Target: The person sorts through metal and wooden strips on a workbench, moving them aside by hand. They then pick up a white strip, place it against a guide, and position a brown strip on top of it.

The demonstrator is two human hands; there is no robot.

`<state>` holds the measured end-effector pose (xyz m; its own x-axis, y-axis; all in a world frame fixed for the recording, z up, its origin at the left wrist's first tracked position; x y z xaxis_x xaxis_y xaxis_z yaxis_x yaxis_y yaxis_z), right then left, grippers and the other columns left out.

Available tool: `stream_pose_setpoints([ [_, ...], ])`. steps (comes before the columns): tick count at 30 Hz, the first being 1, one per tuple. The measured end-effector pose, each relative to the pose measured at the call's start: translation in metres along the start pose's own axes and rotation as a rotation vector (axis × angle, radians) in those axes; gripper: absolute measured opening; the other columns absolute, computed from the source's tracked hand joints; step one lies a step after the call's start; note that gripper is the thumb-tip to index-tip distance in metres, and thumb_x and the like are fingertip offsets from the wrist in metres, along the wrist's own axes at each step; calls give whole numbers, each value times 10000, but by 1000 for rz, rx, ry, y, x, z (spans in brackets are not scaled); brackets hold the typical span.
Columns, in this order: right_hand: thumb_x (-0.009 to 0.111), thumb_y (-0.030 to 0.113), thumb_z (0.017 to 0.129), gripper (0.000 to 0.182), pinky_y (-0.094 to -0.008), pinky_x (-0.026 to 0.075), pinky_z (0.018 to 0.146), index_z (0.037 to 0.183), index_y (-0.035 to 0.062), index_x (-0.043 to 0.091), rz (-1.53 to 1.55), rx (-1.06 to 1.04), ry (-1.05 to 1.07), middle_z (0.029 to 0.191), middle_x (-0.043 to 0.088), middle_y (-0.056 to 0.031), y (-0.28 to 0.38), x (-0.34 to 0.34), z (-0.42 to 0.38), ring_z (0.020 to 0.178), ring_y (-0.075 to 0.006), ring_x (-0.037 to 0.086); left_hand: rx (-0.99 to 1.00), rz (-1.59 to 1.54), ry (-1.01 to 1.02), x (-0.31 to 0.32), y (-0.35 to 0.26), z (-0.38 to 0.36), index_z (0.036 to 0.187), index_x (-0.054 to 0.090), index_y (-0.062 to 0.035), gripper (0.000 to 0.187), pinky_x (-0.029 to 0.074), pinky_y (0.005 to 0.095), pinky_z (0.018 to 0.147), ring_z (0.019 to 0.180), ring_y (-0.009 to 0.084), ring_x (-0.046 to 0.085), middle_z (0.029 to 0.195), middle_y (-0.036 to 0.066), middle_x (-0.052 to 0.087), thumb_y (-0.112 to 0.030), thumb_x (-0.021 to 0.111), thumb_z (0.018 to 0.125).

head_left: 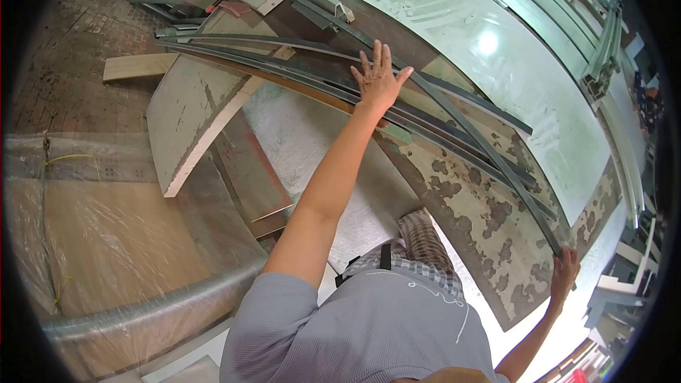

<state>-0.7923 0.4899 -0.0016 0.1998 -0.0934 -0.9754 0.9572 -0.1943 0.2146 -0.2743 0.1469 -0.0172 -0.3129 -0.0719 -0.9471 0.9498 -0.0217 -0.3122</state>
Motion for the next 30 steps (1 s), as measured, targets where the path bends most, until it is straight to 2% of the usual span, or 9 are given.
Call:
stream_pose_setpoints([
  [4, 653, -22, 740, 319, -388, 408, 803, 1040, 39, 563, 121, 43, 27, 986, 524, -99, 19, 2, 14, 929, -284, 513, -3, 33, -2, -7, 14, 15, 1423, 178, -53, 815, 117, 628, 1034, 1340, 444, 109, 1502, 113, 88, -623, 346, 865],
  [9, 662, -12, 725, 324, -390, 387, 836, 1029, 47, 568, 5, -13, -2, 987, 529, -90, 38, 3, 26, 937, -278, 514, -3, 66, -4, -10, 28, 31, 1421, 182, -53, 794, 135, 629, 1030, 1339, 443, 114, 1502, 110, 89, -600, 360, 873],
  [18, 652, -12, 743, 329, -414, 382, 880, 1055, 53, 572, 17, 99, 55, 1031, 532, -90, 34, 17, 13, 1005, -290, 498, 71, 66, -89, -9, 33, 30, 1417, 180, -55, 770, 176, 647, 1003, 1328, 452, 142, 1498, 125, 97, -568, 385, 881],
  [22, 657, -9, 739, 337, -421, 375, 900, 1059, 65, 581, 11, 116, -5, 1072, 534, -95, 35, 16, 4, 1035, -293, 495, 52, 58, -95, -12, 38, 30, 1420, 175, -63, 773, 173, 645, 1006, 1331, 444, 144, 1500, 117, 92, -575, 379, 878],
  [30, 662, -17, 716, 358, -417, 377, 879, 1053, 72, 581, 29, -6, 5, 1028, 537, -102, 78, 10, 39, 995, -283, 511, 0, 82, -43, -21, 67, 57, 1428, 160, -79, 779, 156, 633, 1021, 1342, 428, 123, 1507, 93, 66, -582, 379, 874],
])
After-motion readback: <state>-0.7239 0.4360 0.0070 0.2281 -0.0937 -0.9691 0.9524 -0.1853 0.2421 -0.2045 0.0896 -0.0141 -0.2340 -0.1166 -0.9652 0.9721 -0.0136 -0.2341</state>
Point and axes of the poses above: each hand's wrist, its own z-axis towards the middle knuckle, its own x-axis out of the palm, y = z × x, the point moved 10 cm from there along z, towards the middle knuckle
